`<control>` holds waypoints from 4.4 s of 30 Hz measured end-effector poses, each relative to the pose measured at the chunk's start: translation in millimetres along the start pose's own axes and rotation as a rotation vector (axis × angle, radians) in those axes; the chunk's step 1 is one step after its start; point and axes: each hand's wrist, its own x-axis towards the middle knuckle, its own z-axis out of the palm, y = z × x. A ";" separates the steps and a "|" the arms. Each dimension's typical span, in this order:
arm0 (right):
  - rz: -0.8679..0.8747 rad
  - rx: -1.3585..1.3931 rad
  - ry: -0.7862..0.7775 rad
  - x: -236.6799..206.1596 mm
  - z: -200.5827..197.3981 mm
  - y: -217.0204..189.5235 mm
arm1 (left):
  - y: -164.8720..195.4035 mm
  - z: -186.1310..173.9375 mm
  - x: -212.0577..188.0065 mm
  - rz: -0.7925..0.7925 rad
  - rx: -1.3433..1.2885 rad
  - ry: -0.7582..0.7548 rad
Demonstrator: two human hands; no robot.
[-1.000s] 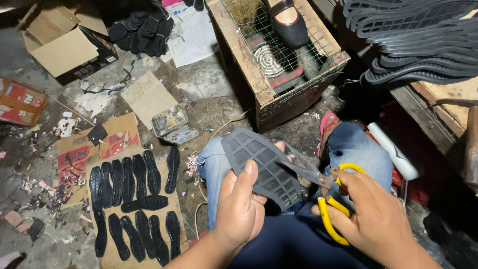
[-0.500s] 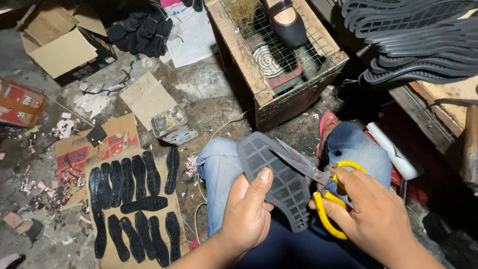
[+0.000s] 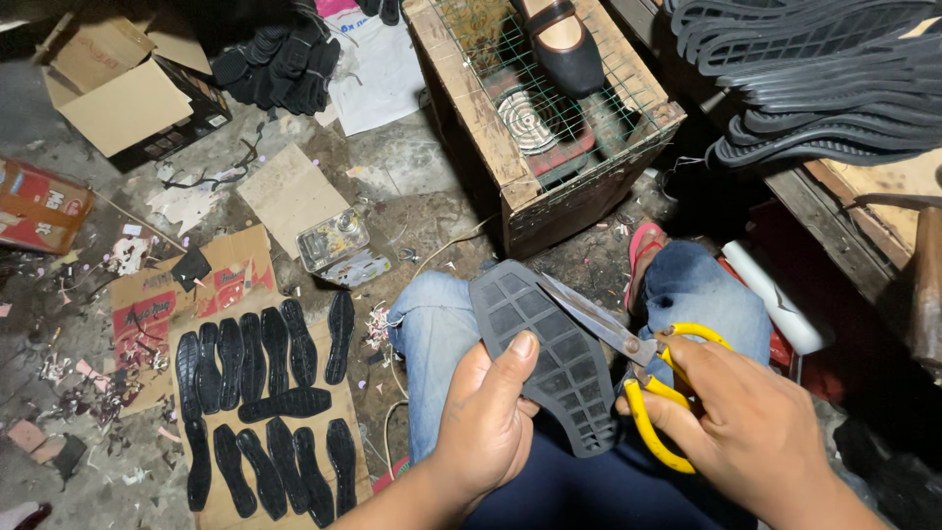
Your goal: The person trims the edges of a gray rubber shoe sole using yellow-handled shears. They hold the sole in the left hand and cut along the perimeter, then place the trimmed piece aside and pick up another sole to continue trimming.
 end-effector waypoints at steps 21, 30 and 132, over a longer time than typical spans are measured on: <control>-0.018 0.016 -0.001 3.0 -11.3 1.7 | 11.5 13.6 5.5 0.015 0.075 -0.020; -0.027 0.032 0.038 13.3 -13.2 -5.3 | 11.8 11.3 7.1 -0.036 0.080 -0.043; 0.737 1.313 -0.068 -14.8 -3.6 1.3 | -13.7 10.7 -14.0 -0.148 0.517 -0.556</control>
